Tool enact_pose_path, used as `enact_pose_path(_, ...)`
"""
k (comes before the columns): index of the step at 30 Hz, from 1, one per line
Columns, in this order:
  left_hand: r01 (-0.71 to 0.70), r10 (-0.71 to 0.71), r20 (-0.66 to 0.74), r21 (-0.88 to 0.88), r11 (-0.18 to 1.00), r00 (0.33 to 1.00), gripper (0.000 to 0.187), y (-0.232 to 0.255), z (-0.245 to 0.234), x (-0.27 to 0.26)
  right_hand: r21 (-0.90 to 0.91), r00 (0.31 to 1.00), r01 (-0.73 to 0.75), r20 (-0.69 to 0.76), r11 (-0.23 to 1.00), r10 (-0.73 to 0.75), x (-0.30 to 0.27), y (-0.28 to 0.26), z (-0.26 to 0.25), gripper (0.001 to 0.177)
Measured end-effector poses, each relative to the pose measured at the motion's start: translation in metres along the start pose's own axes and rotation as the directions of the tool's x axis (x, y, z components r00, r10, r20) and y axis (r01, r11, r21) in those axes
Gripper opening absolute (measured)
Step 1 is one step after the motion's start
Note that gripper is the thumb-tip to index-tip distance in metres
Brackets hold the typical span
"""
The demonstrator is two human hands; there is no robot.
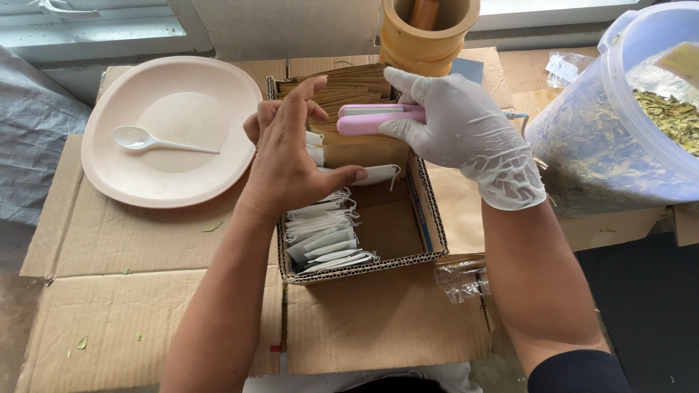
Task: Placing individual tea bags into small paper envelopes and sealing them using a handheld heat sealer
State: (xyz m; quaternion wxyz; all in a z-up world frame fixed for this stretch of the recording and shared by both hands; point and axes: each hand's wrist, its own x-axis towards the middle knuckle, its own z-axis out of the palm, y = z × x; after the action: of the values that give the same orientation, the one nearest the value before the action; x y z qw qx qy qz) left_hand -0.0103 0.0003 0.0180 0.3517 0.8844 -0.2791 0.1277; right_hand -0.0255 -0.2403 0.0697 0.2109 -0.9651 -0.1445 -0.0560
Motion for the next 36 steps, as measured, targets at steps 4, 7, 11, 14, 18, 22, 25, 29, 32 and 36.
enact_pose_path(4, 0.041, -0.038, 0.047, -0.047, 0.998, 0.998, 0.096, 0.002, -0.006, 0.004, 0.038, 1.000, -0.001, 0.003, 0.999, 0.001, -0.003, -0.004, -0.009, 0.069)
enact_pose_path(7, 0.044, -0.042, 0.072, -0.025, 0.999, 0.997, 0.089, 0.003, -0.008, 0.009, 0.045, 0.999, -0.033, 0.029, 0.998, 0.032, -0.005, -0.005, -0.016, 0.071)
enact_pose_path(11, -0.050, 0.048, 0.040, 0.041, 0.998, 0.998, 0.071, 0.015, -0.020, 0.019, 0.071, 1.000, -0.003, 0.027, 0.997, 0.001, -0.009, -0.004, -0.025, 0.067)
enact_pose_path(14, -0.121, 0.117, 0.062, 0.066, 0.990, 0.991, 0.068, 0.022, -0.021, 0.027, 0.127, 0.999, 0.008, 0.030, 0.992, -0.012, -0.017, 0.001, -0.027, 0.071)
enact_pose_path(18, -0.209, 0.203, 0.111, 0.046, 0.977, 0.973, 0.063, 0.035, -0.015, 0.047, 0.216, 1.000, -0.015, 0.015, 0.976, 0.012, -0.032, 0.018, -0.033, 0.085)
enact_pose_path(22, -0.348, 0.343, 0.147, 0.013, 0.937, 0.928, 0.051, 0.056, 0.005, 0.072, 0.124, 0.998, -0.058, -0.027, 0.991, 0.061, -0.046, 0.037, -0.041, 0.084)
enact_pose_path(25, -0.375, 0.345, 0.233, 0.099, 0.921, 0.909, 0.048, 0.075, 0.022, 0.091, 0.183, 0.997, -0.042, -0.058, 0.982, 0.054, -0.055, 0.056, -0.038, 0.081)
enact_pose_path(29, -0.372, 0.224, 0.477, 0.243, 0.896, 0.850, 0.052, 0.095, 0.050, 0.110, 0.256, 0.991, -0.094, -0.071, 0.962, 0.116, -0.064, 0.081, -0.029, 0.080)
enact_pose_path(32, -0.394, 0.145, 0.591, 0.317, 0.863, 0.793, 0.054, 0.105, 0.070, 0.120, 0.235, 0.984, -0.149, -0.061, 0.960, 0.168, -0.069, 0.095, -0.026, 0.082)
enact_pose_path(36, -0.403, 0.079, 0.669, 0.345, 0.848, 0.739, 0.056, 0.112, 0.093, 0.134, 0.181, 0.978, -0.153, -0.114, 0.971, 0.175, -0.074, 0.112, -0.021, 0.083)
